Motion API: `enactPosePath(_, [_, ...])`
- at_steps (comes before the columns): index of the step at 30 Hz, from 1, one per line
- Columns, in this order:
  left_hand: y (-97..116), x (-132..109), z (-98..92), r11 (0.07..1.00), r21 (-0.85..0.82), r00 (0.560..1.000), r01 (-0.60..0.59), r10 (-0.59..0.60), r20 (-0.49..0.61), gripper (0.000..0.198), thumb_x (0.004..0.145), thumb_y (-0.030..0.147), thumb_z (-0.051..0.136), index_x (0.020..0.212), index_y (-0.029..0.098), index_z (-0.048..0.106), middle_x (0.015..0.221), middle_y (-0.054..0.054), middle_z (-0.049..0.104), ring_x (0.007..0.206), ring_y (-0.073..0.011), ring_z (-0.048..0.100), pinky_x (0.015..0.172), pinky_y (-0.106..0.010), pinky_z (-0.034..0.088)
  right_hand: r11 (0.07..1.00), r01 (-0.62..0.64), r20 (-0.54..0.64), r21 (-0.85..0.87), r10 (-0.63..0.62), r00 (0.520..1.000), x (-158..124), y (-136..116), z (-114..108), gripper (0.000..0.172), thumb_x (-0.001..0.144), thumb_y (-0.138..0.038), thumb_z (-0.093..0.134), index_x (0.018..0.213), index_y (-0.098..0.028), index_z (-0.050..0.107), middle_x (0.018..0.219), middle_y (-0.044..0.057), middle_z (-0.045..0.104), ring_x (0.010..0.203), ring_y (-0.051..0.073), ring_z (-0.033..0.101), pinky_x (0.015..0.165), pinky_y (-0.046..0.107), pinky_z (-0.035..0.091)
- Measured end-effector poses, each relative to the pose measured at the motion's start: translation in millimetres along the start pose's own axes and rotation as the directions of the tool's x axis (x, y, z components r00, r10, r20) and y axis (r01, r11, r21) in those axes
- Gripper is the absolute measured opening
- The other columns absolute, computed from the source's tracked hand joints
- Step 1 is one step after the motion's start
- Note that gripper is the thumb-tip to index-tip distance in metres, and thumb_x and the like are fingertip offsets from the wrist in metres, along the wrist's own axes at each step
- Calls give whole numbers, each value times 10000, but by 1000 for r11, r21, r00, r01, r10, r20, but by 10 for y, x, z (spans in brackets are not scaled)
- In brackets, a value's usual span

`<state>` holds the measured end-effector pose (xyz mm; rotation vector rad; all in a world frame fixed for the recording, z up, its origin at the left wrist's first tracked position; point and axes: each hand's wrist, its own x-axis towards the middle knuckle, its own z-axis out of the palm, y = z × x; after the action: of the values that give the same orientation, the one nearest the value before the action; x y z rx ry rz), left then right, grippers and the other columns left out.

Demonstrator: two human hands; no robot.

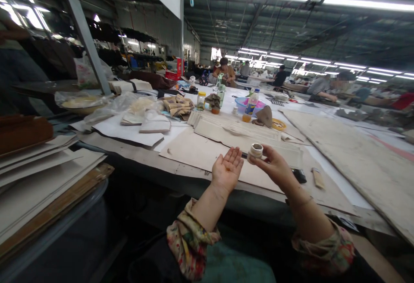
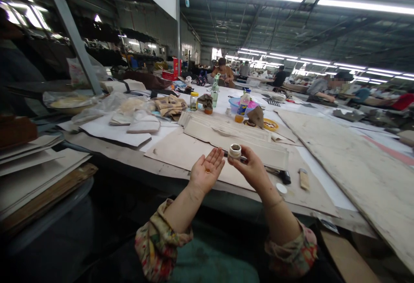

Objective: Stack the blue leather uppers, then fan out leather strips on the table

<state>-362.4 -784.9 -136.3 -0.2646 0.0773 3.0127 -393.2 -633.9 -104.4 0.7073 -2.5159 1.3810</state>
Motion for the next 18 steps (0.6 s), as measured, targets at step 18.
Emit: enactPosePath(18, [-125, -69, -119, 998, 68, 1000, -1, 2, -15, 401, 905, 340, 279, 1108, 98, 524, 1230, -120, 514, 1126, -201, 500, 861, -327, 458, 982, -174, -221, -77, 153, 963, -281, 665, 131, 783, 730, -579, 500, 1313, -85, 330, 1349, 200, 360, 1221, 283, 373, 1027, 459, 282])
